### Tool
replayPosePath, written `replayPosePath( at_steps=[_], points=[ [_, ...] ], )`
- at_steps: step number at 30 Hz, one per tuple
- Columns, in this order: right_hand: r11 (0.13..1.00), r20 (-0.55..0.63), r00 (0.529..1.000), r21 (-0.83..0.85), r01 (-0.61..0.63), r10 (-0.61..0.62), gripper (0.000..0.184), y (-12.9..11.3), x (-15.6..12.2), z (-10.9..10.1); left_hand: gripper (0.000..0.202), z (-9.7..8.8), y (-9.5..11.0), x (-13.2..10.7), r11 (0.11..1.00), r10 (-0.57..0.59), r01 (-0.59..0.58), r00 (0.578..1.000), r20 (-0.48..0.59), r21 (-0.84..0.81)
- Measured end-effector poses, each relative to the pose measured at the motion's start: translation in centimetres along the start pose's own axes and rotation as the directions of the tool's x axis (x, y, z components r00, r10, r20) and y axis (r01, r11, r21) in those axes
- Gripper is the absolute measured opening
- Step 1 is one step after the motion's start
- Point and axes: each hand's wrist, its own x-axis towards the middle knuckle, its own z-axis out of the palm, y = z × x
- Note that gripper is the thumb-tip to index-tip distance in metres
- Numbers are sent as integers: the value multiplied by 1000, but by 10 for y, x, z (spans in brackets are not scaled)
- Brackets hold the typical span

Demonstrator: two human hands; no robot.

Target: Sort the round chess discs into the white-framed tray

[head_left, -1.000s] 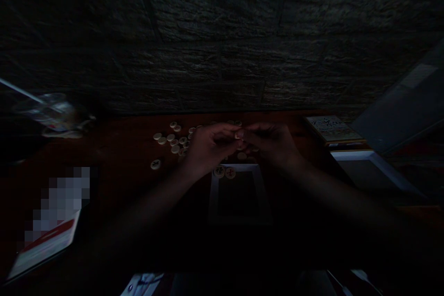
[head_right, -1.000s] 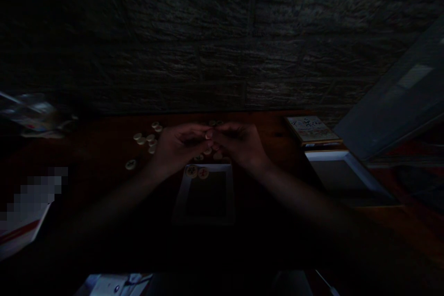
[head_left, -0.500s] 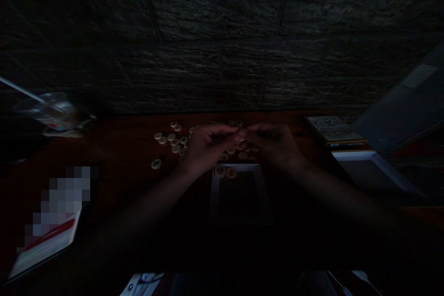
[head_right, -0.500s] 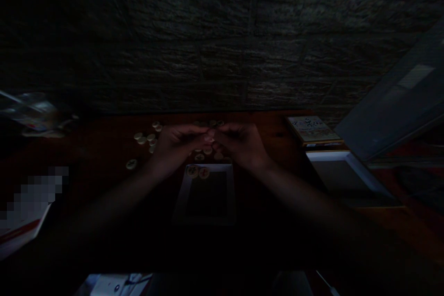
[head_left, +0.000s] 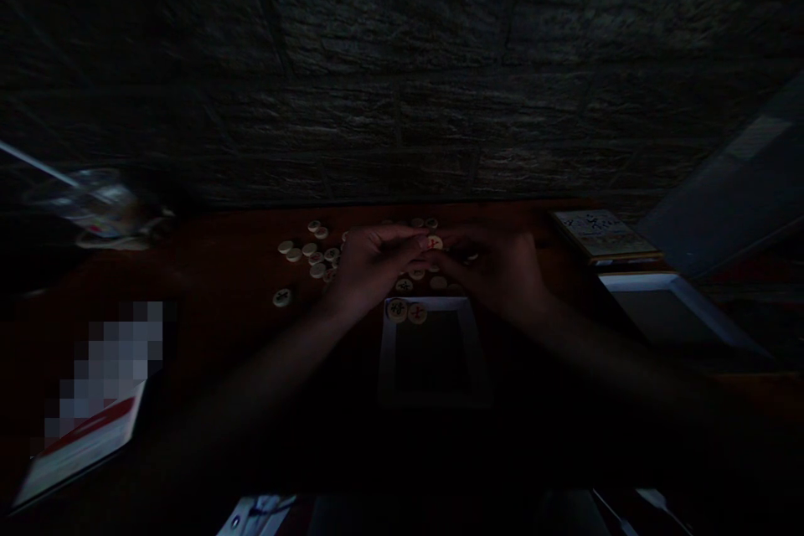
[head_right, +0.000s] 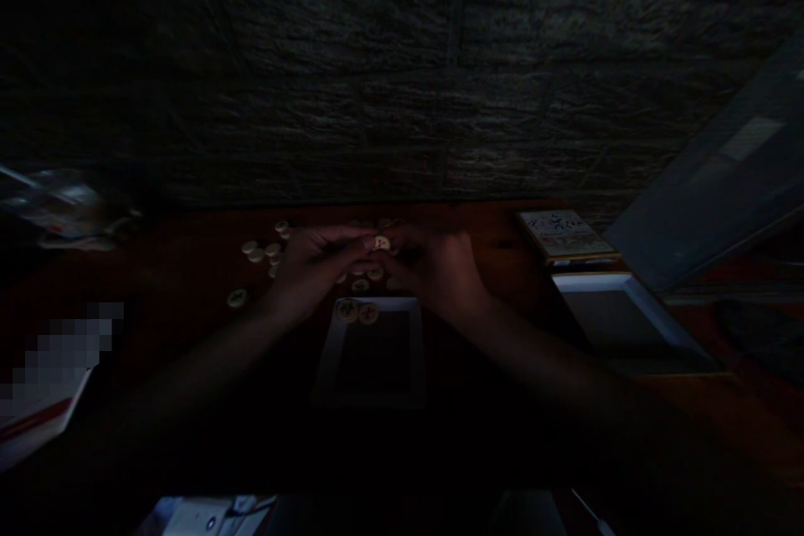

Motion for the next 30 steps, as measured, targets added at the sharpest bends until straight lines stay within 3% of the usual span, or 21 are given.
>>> replayPosePath(
  at_steps=[3, 7, 13, 24, 30],
  points=[
    [990, -3, 996, -103, 93, -94, 15, -2, 0, -2, 16, 1, 0, -1, 1000, 13, -13, 1000, 1, 10],
    [980, 0, 994, -169, 107, -108, 16, -1, 1, -2, 17, 0, -1, 0, 999, 33, -34, 999, 29, 36],
    [986, -5, 996, -136, 92, -94, 18, -3, 1, -2, 20, -5, -7, 3, 997, 27, -23, 998, 48, -73],
    [980, -25, 983, -86, 177, -180, 27, 0, -1, -2, 26, -5, 1, 5, 956, -111, 155, 977, 183, -249],
    [979, -12, 981, -73, 193, -194, 29, -3, 0, -3, 23, -3, 2, 3, 951, -90, 146, 974, 207, -274]
  ],
)
